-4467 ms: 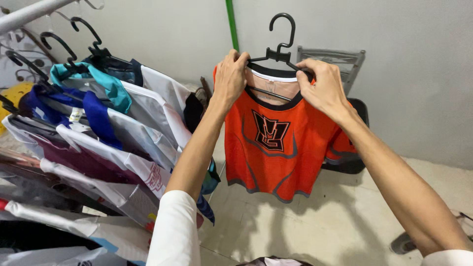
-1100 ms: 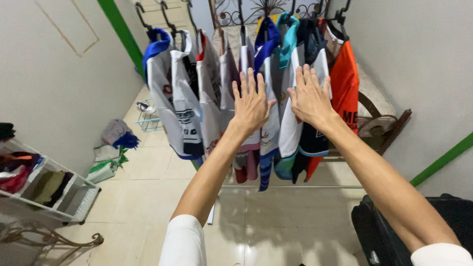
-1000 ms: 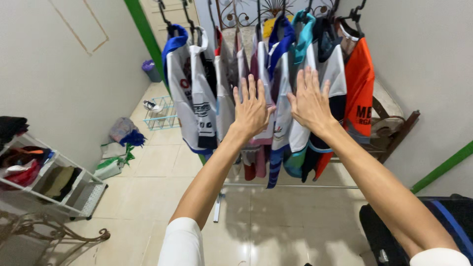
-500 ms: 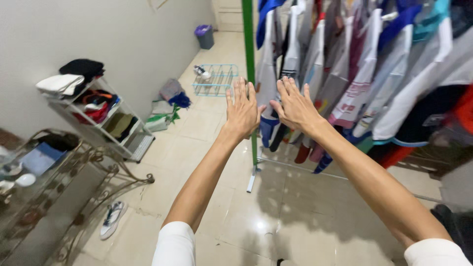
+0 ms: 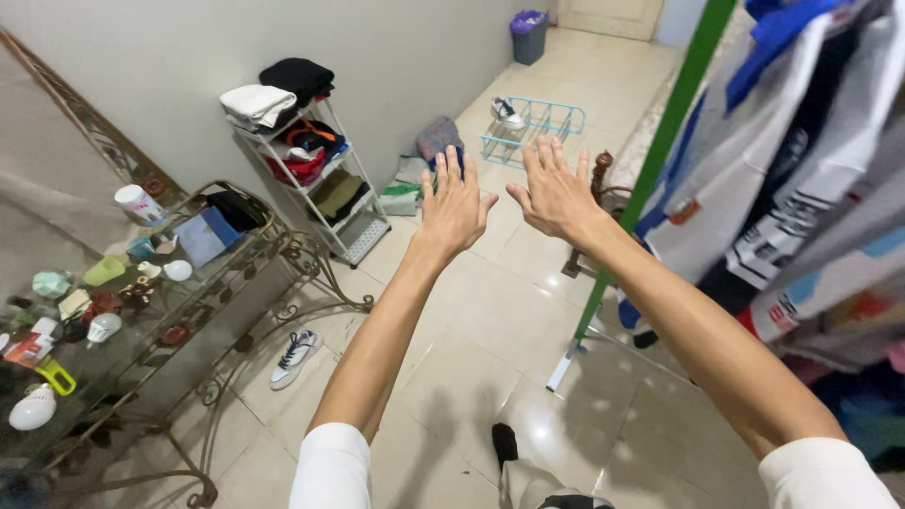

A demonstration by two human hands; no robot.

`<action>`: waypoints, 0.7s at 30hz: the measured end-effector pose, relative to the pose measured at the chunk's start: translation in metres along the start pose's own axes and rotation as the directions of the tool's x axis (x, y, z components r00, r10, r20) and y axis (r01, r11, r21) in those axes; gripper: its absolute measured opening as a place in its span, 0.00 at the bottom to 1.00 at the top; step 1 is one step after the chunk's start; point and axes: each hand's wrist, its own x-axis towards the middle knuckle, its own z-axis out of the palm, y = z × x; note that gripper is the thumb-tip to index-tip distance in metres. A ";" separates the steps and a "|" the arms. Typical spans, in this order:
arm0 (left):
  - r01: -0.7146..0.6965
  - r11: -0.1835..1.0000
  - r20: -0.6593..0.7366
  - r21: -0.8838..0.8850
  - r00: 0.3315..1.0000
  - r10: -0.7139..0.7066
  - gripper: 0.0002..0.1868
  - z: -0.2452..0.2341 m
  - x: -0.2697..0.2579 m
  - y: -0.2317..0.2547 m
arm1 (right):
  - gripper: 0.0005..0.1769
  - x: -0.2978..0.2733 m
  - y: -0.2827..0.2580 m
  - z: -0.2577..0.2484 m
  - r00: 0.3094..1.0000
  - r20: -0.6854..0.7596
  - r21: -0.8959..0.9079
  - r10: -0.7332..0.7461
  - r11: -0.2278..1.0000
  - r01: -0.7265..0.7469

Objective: The person picks up shirts from a bed, places each on a hanger, and hangs them on a clothing rack. The person also folds a towel and places it on a shelf. The shirts include a white and navy shirt, an orange shirt, and a red and black shirt.

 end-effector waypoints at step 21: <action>-0.108 0.994 0.108 -0.013 0.988 0.109 0.45 0.158 0.382 -0.226 | 0.52 0.400 0.148 0.125 0.969 0.020 -0.102 0.246 0.965 -0.243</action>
